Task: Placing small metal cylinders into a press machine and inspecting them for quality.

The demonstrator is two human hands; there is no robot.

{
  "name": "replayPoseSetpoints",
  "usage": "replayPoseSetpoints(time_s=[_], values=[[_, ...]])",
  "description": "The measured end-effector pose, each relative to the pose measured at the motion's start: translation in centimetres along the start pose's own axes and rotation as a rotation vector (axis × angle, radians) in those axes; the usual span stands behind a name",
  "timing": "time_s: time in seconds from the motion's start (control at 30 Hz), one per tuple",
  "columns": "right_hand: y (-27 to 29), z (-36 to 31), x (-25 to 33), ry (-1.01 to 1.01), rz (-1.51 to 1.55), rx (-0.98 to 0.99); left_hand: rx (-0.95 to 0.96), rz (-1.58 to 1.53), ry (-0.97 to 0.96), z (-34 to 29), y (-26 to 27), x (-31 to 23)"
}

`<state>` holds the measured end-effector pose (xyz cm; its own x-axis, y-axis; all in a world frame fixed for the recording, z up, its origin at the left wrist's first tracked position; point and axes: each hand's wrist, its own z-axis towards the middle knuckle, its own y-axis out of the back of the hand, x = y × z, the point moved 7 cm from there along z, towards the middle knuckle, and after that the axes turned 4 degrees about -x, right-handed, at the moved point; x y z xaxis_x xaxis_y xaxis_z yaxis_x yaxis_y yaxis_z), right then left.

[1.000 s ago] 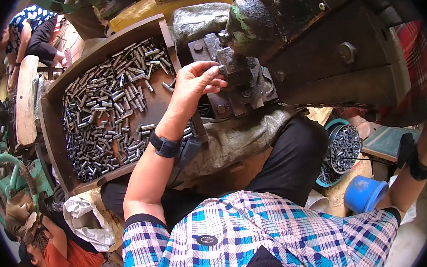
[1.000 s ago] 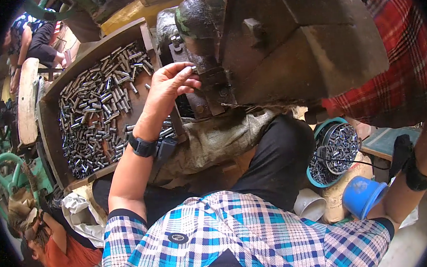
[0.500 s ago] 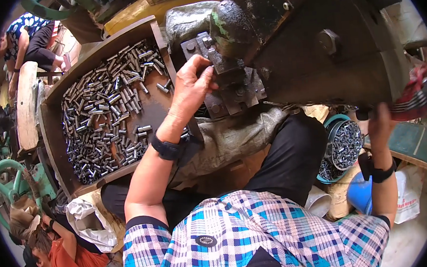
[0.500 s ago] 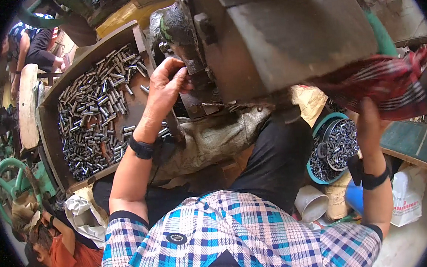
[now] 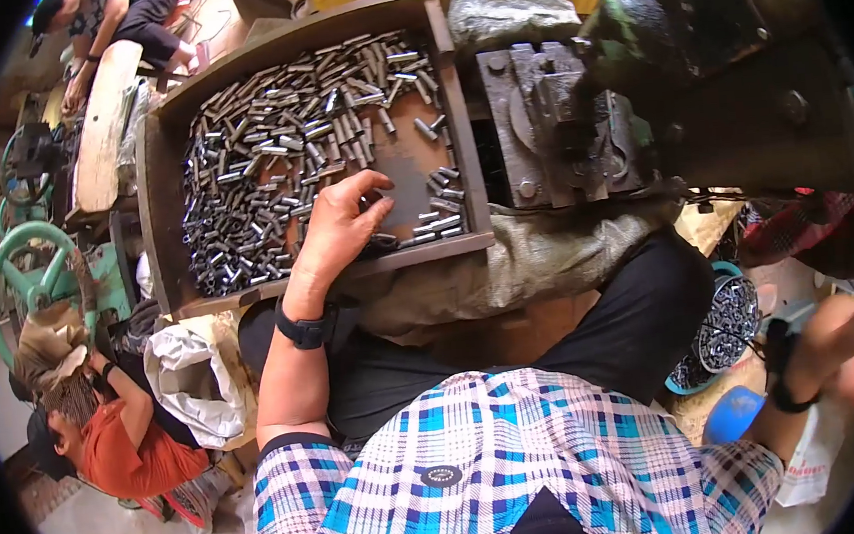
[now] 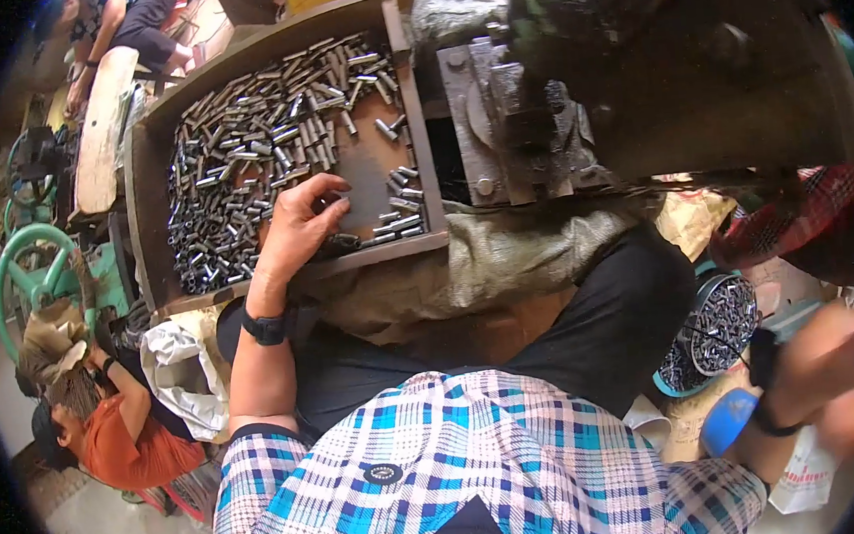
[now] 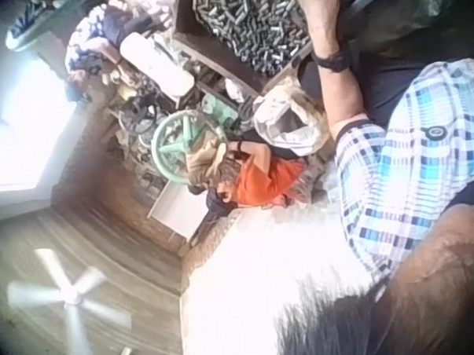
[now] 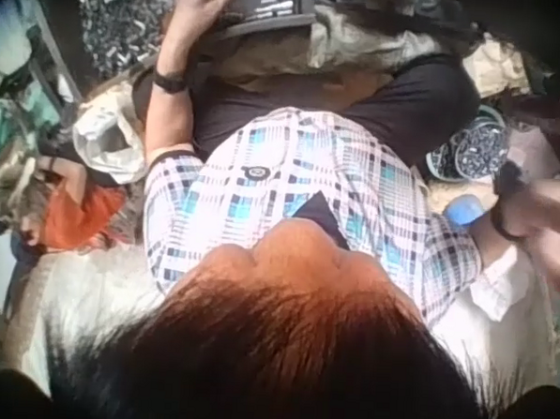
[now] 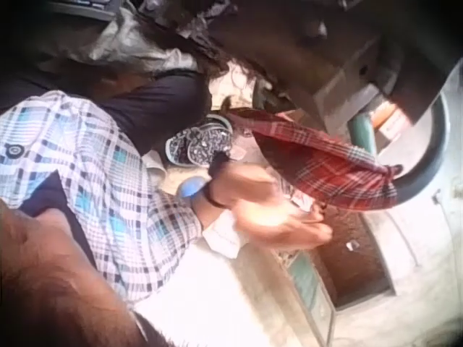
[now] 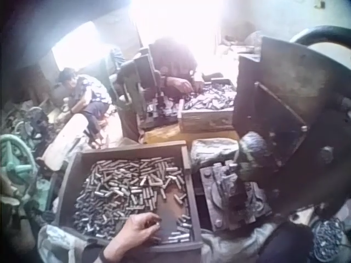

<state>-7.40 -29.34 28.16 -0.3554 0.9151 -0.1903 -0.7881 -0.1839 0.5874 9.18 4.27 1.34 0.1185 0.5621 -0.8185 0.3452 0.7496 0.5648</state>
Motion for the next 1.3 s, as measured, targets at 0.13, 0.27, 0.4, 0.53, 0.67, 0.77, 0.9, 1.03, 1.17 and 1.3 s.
replayPoseSetpoints(time_s=[0.13, 0.27, 0.4, 0.53, 0.67, 0.77, 0.9, 1.03, 1.17, 1.3], values=[[-9.1, -0.6, 9.7, 0.104, 0.47, 0.368, -0.089, 0.317, -0.179, -0.8, 1.7, -0.8], [-21.6, -2.4, 16.1, 0.166, 0.554, 0.413, -0.146, 0.445, -0.15, -1.2, 2.8, -0.7], [-28.8, -4.9, 19.6, 0.265, 0.404, 0.713, -0.068, 0.76, -0.217, -0.8, 0.1, -0.6], [-30.6, -5.9, 20.4, 0.268, 0.34, 0.824, -0.119, 0.864, -0.273, -0.5, -0.9, -0.4], [-31.1, -5.9, 20.4, 0.296, 0.349, 0.813, -0.098, 0.884, -0.297, -0.4, -1.3, -0.6], [-29.9, -4.7, 18.4, 0.084, 0.571, 0.676, -0.131, 0.872, -0.246, -0.1, -0.7, -0.8], [-29.1, -5.6, 11.9, -0.827, 1.032, 0.508, -0.209, 0.884, -0.205, 0.5, -1.5, -1.5], [-29.5, -7.3, 11.2, -1.095, 1.269, 0.538, -0.093, 0.705, -0.403, 1.4, -5.0, -3.1], [-29.7, -7.4, 11.6, -0.986, 1.206, 0.52, -0.069, 0.753, -0.382, 1.9, -6.0, -3.2], [-29.1, -6.7, 11.7, -0.917, 1.147, 0.504, -0.108, 0.809, -0.435, 1.5, -6.0, -4.1]])
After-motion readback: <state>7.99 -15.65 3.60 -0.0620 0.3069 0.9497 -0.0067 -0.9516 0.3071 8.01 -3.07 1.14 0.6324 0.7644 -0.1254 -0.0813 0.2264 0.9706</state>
